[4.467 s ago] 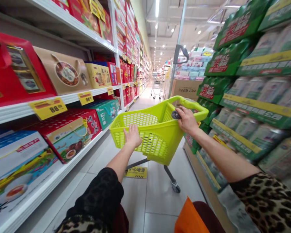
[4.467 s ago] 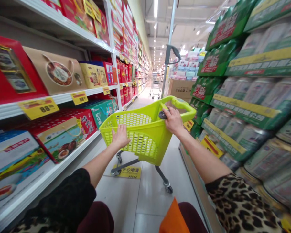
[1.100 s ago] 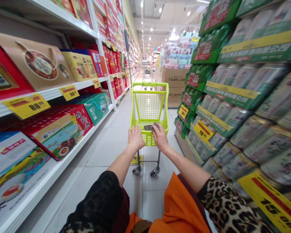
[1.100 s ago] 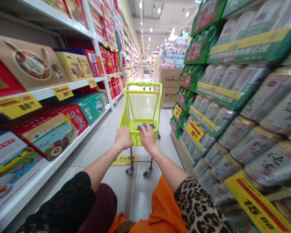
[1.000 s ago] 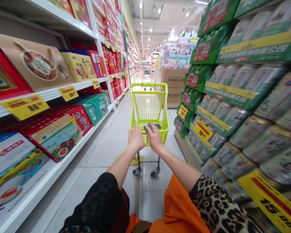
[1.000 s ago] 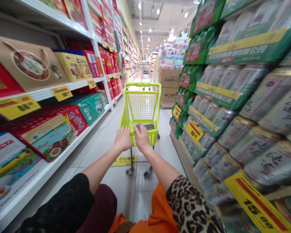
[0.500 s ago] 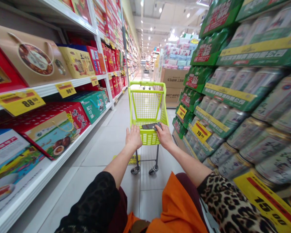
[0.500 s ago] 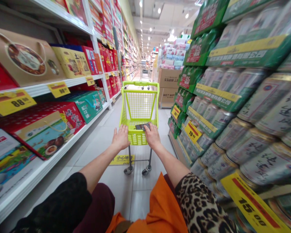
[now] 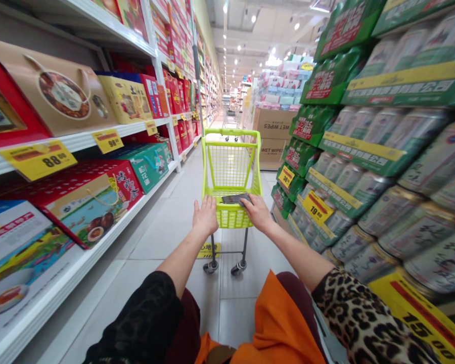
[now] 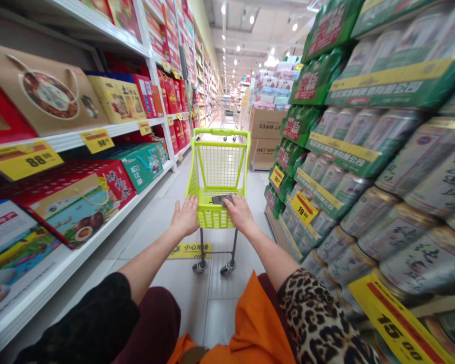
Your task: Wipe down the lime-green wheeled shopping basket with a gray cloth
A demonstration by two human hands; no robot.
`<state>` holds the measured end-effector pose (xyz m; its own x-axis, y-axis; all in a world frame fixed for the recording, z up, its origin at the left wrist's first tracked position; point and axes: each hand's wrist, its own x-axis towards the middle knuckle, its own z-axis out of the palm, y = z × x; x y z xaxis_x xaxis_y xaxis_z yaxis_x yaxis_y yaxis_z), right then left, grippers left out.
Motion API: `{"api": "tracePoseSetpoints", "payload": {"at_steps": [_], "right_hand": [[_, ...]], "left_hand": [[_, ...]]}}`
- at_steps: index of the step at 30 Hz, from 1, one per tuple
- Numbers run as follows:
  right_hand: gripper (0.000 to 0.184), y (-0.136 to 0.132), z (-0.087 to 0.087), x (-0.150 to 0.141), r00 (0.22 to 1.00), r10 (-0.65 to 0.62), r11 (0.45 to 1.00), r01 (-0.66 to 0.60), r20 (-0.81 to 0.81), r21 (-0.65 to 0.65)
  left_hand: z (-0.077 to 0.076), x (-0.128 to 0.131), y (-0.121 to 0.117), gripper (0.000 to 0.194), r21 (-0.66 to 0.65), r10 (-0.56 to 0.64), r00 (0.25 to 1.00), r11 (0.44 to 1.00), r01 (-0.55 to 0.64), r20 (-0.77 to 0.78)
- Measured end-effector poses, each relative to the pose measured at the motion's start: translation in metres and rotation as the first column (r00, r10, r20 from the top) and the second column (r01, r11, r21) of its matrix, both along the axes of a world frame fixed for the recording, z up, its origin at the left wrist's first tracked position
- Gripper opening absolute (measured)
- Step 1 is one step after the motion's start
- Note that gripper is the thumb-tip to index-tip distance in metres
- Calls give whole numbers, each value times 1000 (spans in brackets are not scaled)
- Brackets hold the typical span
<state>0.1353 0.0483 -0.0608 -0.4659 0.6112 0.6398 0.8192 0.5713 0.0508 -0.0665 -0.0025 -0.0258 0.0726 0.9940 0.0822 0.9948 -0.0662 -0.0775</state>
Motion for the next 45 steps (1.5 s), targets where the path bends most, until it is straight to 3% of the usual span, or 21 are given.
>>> {"api": "tracePoseSetpoints", "payload": {"at_steps": [4,12,16,22,25,32,36,40,45], "right_hand": [[32,-4,-5,4,997,-29,1000,29,-71,7],[33,-4,-12,-66,999,23,999,-21,-46,31],[32,-1,-7,-43,998,68,997,-68,3,33],[35,-5,-12,17,998,-6,999,9,-57,53],[38,-7,-17,8,994,-42,998,46,-97,41],[35,-7,-16,-50,998,-5,1000,3,-59,-26],[36,-5,-9,-30,999,51,997,-51,-12,-55],[35,-5,-8,-2,999,8,1000,-9,-43,-15],[33,-5,-12,-23,998,0,1000,2,-67,26]], "left_hand": [[-2,5,-1,73,21,23,999,999,-24,31],[0,2,-3,76,22,8,999,1000,-9,31],[0,-7,-3,74,23,1,1000,1000,-1,26],[-5,-5,-2,74,34,10,999,999,-12,48],[-6,3,-4,73,44,18,998,999,-21,64],[-2,6,-5,75,20,26,997,999,-27,68],[-4,1,-4,73,30,18,998,999,-20,58],[-5,6,-4,71,47,13,998,999,-16,54],[-4,15,-5,72,48,37,998,998,-40,49]]}}
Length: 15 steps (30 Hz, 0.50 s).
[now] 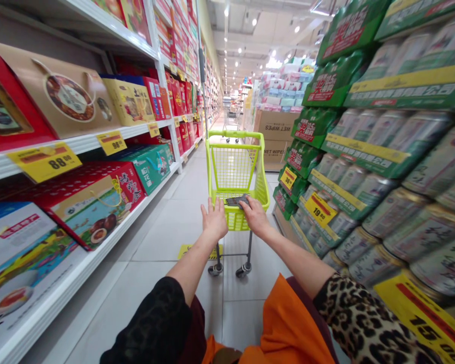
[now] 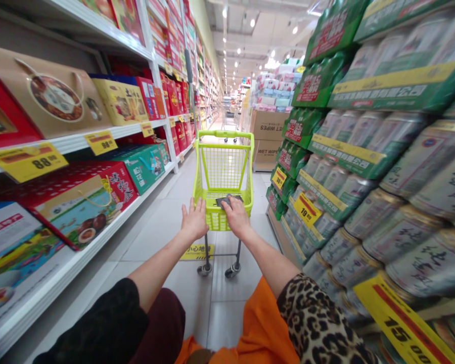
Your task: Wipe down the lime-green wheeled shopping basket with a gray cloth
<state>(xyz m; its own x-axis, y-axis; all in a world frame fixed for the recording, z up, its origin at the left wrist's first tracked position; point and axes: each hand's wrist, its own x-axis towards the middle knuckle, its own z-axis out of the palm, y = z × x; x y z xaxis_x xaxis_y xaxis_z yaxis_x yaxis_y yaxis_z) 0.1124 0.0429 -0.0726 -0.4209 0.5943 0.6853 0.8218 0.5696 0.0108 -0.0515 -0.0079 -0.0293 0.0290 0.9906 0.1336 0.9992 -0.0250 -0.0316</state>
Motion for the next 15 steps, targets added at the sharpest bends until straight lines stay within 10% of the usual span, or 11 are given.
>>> {"api": "tracePoseSetpoints", "payload": {"at_steps": [5,15], "right_hand": [[33,1,2,-21,999,50,997,-50,-2,-53],[39,-1,4,41,997,-66,994,62,-44,-90]], "left_hand": [[2,-4,1,73,-13,-16,1000,1000,15,-19],[0,2,4,74,-22,-6,1000,1000,6,-23]]}}
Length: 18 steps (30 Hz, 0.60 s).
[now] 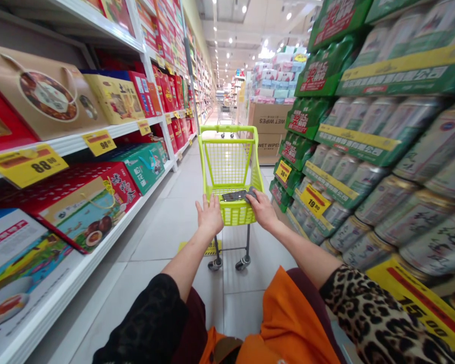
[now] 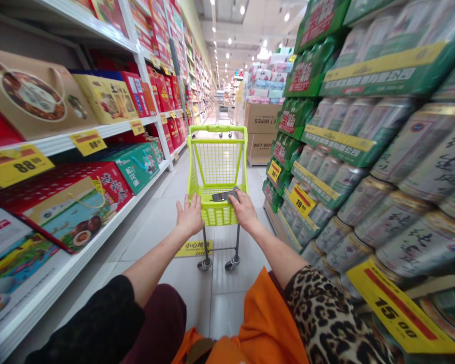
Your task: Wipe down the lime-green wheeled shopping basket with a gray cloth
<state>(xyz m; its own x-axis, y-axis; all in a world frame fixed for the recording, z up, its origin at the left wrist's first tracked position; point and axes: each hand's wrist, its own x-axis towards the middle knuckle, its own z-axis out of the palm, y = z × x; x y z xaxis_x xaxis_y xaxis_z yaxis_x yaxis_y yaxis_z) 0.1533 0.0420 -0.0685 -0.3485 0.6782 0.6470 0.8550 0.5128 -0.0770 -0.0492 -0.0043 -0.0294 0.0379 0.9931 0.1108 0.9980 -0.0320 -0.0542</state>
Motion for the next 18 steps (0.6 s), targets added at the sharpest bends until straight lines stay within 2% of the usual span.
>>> {"api": "tracePoseSetpoints", "payload": {"at_steps": [6,8,12,16,18], "right_hand": [[35,-1,-1,-53,997,65,998,-64,37,-15],[35,0,0,-61,994,97,995,-96,45,-16],[36,2,2,-42,990,123,992,-123,65,-10],[37,2,3,-7,997,64,998,-65,41,25],[37,1,2,-3,999,31,999,-31,19,39]], "left_hand": [[3,4,-1,70,-12,-14,1000,1000,14,-1],[4,2,-1,70,-18,-22,1000,1000,22,-4],[4,-2,-1,71,-16,-36,999,999,36,-9],[2,-1,-1,71,-6,-53,999,999,53,-1],[1,1,-2,72,2,-51,999,999,51,-2]]}}
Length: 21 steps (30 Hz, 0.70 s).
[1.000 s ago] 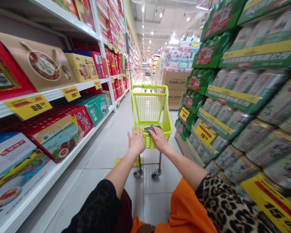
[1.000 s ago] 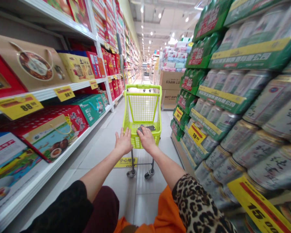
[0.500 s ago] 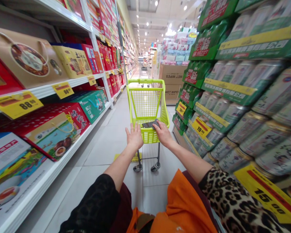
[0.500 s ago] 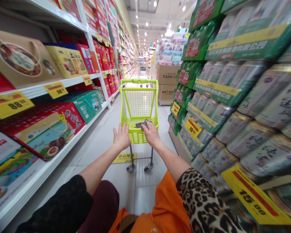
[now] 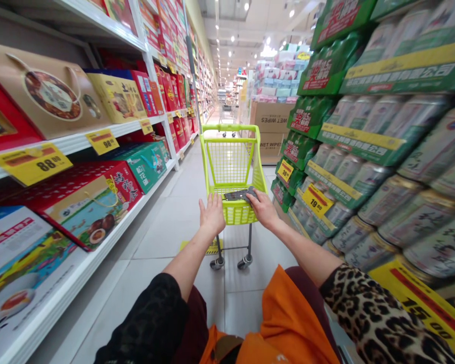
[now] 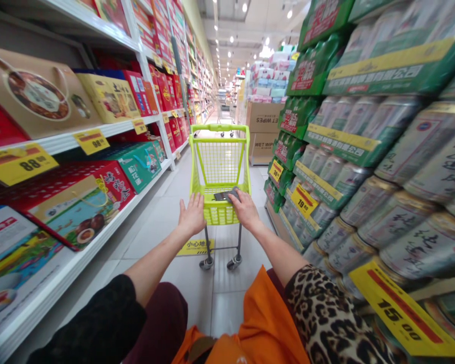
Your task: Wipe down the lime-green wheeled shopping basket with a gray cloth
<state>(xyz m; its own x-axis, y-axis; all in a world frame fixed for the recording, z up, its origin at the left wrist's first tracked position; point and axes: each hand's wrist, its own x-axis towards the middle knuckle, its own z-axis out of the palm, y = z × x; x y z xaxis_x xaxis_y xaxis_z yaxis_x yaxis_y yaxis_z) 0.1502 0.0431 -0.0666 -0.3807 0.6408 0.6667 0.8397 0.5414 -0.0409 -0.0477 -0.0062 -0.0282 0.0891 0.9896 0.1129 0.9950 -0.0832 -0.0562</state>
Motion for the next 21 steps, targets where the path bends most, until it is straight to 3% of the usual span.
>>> {"api": "tracePoseSetpoints", "payload": {"at_steps": [3,7,10,15,21], "right_hand": [[36,-2,-3,-18,1000,-19,1000,20,-22,21],[38,-5,-5,-62,999,52,998,-52,-6,38],[41,-6,-4,-79,995,98,995,-98,-19,15],[48,-7,-1,-74,984,128,989,-136,-122,-64],[62,-14,2,-47,968,172,972,-197,-183,-128]], "left_hand": [[0,3,-1,72,6,16,1000,1000,-16,-6],[1,0,-3,72,-1,5,1000,1000,-6,-16],[6,-3,-1,76,21,-9,1000,1000,9,26],[18,13,12,61,227,-143,983,967,115,114],[11,36,22,52,252,-185,940,961,113,285]]}}
